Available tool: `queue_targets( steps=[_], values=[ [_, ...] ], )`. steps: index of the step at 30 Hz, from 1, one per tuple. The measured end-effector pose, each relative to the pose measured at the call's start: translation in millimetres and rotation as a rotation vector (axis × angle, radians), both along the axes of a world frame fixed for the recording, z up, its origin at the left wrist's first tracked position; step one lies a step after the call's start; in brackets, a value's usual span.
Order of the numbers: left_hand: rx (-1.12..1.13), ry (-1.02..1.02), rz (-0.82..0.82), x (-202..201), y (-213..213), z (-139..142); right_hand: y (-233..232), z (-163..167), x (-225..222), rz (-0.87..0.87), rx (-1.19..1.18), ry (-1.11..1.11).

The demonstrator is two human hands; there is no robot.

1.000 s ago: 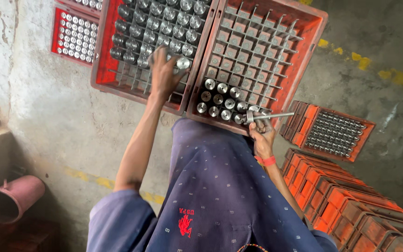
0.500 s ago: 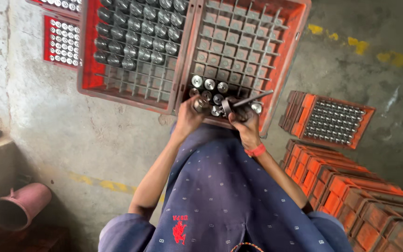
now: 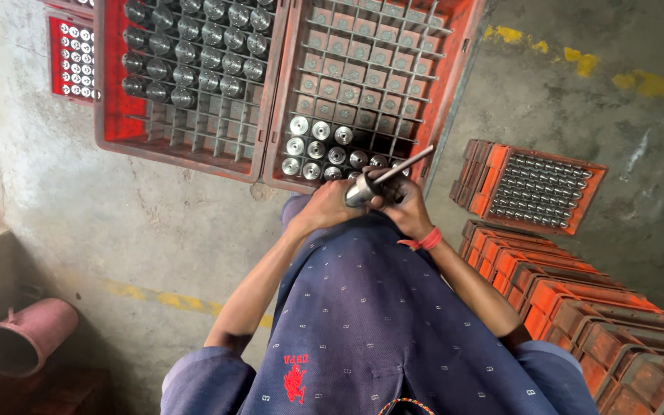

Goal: The person uses a T-shaped metal tool to pick up small cylindrical metal parts from a red crate and places them into a second red crate with a grid insert. The person repeats this action to fill the second crate, then moves the filled crate to a stack and retrieves another crate to continue the process.

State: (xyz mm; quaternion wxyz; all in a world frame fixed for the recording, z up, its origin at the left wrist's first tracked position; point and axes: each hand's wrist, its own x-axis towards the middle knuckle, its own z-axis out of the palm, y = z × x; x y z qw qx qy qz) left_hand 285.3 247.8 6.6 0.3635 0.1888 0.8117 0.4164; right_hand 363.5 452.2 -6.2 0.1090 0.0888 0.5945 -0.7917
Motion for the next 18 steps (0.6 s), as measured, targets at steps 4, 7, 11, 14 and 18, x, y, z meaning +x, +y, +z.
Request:
queue_targets(
  steps=[4,7,11,14,18],
  values=[
    [-0.101,0.092,-0.018,-12,4,-7,20,-29,3,-0.287,0.067,-0.146],
    [-0.011,0.296,0.034,-25,7,-11,39,-38,5,-0.441,0.072,-0.137],
    [0.043,0.765,-0.083,-34,7,-24,46,-38,11,-0.487,-0.028,-0.074],
    [0.277,0.664,0.024,-32,0,-36,34,-35,15,-0.514,-0.019,-0.158],
    [0.231,0.6,0.287,-36,-37,-42,16,-30,17,-0.532,-0.071,-0.185]
  ],
)
